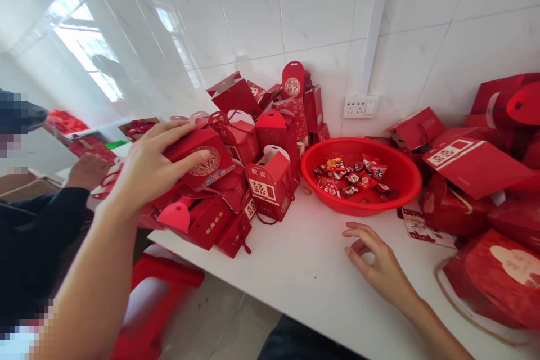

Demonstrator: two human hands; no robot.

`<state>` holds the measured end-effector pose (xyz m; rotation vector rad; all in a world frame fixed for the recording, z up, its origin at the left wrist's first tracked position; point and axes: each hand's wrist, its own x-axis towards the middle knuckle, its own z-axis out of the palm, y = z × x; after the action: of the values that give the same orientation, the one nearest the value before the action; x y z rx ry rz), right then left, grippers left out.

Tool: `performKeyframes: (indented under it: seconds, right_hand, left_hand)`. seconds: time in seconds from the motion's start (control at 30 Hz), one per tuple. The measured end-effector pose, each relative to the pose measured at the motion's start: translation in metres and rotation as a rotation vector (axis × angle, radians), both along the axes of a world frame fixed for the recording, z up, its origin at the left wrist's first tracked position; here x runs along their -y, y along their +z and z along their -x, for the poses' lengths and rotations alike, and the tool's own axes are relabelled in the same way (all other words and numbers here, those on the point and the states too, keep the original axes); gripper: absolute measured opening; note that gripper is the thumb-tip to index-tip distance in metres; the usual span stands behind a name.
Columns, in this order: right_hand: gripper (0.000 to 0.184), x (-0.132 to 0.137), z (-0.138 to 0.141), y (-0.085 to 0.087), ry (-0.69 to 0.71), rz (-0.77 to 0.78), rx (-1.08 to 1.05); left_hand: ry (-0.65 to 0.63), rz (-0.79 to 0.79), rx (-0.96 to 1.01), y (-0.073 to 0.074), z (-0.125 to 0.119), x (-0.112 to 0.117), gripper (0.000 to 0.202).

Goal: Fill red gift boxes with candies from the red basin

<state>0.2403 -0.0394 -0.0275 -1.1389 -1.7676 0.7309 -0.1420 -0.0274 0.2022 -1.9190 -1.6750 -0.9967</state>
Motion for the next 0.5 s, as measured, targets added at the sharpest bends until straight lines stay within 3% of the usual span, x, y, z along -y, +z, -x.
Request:
performKeyframes:
  seconds: [0.17, 0.37, 0.5]
  right_hand:
    - [0.021, 0.0, 0.001, -0.002, 0.022, -0.02, 0.027]
    - [0.021, 0.001, 0.002, 0.001, 0.03, 0.002, 0.059]
    - [0.02, 0.001, 0.002, 0.0, 0.038, 0.025, 0.074]
  left_hand:
    - [-0.216, 0.138, -0.103, 0.022, 0.013, -0.004, 0.071]
    - [-0.284, 0.241, 0.185, 0.027, 0.023, -0.014, 0.071]
    - [-0.338, 0.254, 0.264, 0.028, 0.025, -0.021, 0.064]
